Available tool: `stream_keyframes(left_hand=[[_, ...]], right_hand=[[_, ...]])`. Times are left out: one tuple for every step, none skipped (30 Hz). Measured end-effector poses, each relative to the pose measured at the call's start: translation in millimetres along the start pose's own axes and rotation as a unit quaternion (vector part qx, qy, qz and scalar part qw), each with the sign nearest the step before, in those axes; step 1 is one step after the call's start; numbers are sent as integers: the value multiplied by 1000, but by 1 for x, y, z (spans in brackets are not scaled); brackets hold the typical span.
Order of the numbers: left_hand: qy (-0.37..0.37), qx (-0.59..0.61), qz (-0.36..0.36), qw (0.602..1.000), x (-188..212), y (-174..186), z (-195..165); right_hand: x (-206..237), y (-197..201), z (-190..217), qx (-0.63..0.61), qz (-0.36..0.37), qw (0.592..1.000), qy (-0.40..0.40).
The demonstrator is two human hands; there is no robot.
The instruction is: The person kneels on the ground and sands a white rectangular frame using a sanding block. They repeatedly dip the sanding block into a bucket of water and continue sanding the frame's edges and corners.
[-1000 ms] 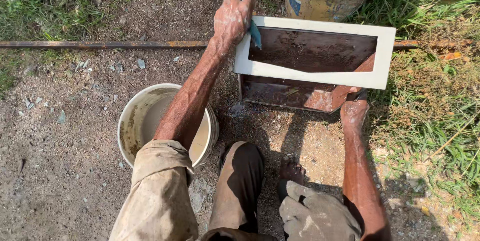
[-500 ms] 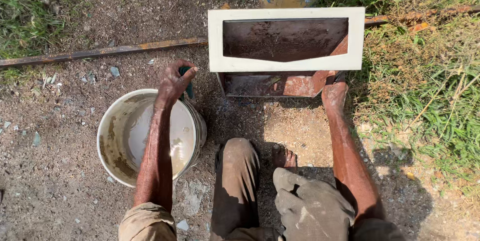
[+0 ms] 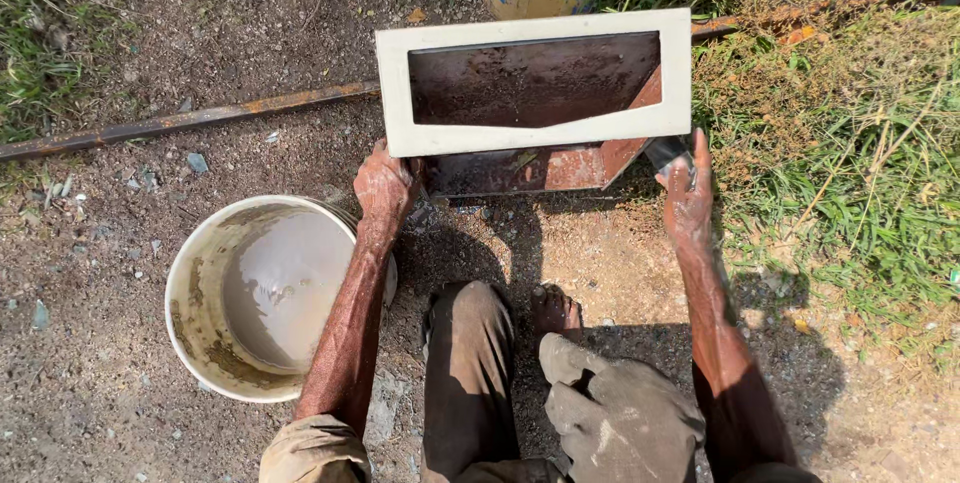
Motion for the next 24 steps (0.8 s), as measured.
stream_keyframes(left_hand=[[-4,-3,-3,1000,1,1,-1],[9,-7,4,1000,0,0,2],[23,-9,10,1000,1,-3,5],[32,-11,22,999,1,-6,7],[23,-13,20,999,1,-5,5],[16,-13,17,1000,2,-5,3],[8,-15,10,1000,2,-3,1],[36,-6,23,999,3,-6,6],[65,3,37,997,5,-9,12],[94,11,51,994,8,-12,18],[60,16,40,997,8,-10,11],[28,22,29,999,10,-9,5],[-3,26,13,1000,10,-7,0],[0,17,19,1000,12,-10,1],[0,6,27,1000,13,-14,1],[-4,-9,32,999,12,-16,1],[-15,-8,20,1000,13,-16,-2],[-26,-11,6,1000,11,-14,-4],[-40,-17,-6,999,9,-11,-6],[-30,-11,1,999,7,-12,-4],[-22,-3,7,1000,3,-11,-4],[-15,7,14,1000,0,-12,-3],[5,8,29,1000,-3,-15,0],[29,10,41,999,-4,-17,3]], right_hand=[[8,19,11,-1,-37,998,44],[13,37,24,-4,-73,993,94],[13,46,34,82,-85,986,120],[15,55,42,167,-100,971,139],[17,63,50,252,-112,949,155],[14,61,58,283,-91,937,183],[10,56,68,310,-71,924,212],[8,50,77,336,-52,909,242],[10,42,85,360,-25,890,277],[12,32,91,383,3,870,312],[15,24,97,405,34,846,345],[14,27,101,420,30,838,346],[12,29,107,434,24,829,352],[12,30,113,448,22,818,359],[5,28,113,462,43,820,334],[-11,24,116,474,59,823,308],[-29,21,120,487,78,822,285],[-47,19,132,482,72,825,286],[-63,16,142,474,66,831,284],[-69,15,145,468,63,837,276],[-63,16,146,457,63,836,297],[-52,19,143,448,62,834,316],[-38,22,140,437,62,832,335],[-14,25,132,447,61,823,346]])
Point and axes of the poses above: each hand's wrist, its own x-axis away from the middle knuckle, its own y-axis out of the back of the hand, z = x × y, the point moved 10 cm from there along -x, towards the middle knuckle, and after that the axes turned 15 degrees about x, right-handed, at the moved point
